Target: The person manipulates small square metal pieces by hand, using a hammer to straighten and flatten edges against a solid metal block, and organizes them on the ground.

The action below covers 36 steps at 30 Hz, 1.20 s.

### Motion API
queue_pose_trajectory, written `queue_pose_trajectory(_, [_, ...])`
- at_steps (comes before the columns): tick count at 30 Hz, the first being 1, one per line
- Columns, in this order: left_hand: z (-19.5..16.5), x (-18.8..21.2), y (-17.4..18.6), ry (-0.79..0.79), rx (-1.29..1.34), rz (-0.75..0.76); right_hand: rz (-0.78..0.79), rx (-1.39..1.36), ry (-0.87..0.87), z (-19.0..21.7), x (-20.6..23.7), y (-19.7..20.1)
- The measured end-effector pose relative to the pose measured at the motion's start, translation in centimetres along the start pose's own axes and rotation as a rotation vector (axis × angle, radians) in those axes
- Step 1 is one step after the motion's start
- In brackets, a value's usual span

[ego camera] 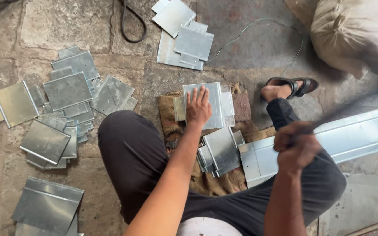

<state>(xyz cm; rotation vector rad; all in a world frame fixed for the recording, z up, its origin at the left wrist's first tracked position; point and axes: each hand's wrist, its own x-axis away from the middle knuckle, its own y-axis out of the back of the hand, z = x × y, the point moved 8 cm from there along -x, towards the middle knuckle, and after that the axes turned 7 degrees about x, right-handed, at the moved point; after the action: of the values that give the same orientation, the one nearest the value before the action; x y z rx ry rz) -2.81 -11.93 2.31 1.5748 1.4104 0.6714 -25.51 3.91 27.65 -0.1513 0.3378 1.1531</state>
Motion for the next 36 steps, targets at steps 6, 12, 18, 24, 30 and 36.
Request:
queue_pose_trajectory(6, [-0.3, 2.0, -0.3, 0.055, 0.037, 0.063, -0.118, -0.052, 0.247, -5.1, 3.1, -1.4])
queue_pose_trajectory(12, [-0.6, 1.5, -0.3, 0.063, 0.017, 0.135, 0.282, 0.457, -0.671, -18.5, 9.0, -5.3])
queue_pose_trajectory(18, [-0.1, 1.2, -1.1, 0.059, -0.017, 0.128, 0.133, 0.057, -0.354, -6.8, 2.7, -3.1])
queue_pose_trajectory(24, [0.1, 1.5, -1.8, 0.070, -0.014, 0.159, -0.034, -0.396, 0.182, -1.3, 0.6, -1.6])
queue_pose_trajectory(30, [-0.1, 1.4, -1.2, 0.090, 0.006, 0.169, 0.204, 0.244, -0.291, -16.3, 4.7, -5.8])
queue_pose_trajectory(36, [-0.5, 2.2, -1.5, 0.063, -0.056, 0.224, 0.300, 0.356, -0.489, -14.3, 2.7, -3.8])
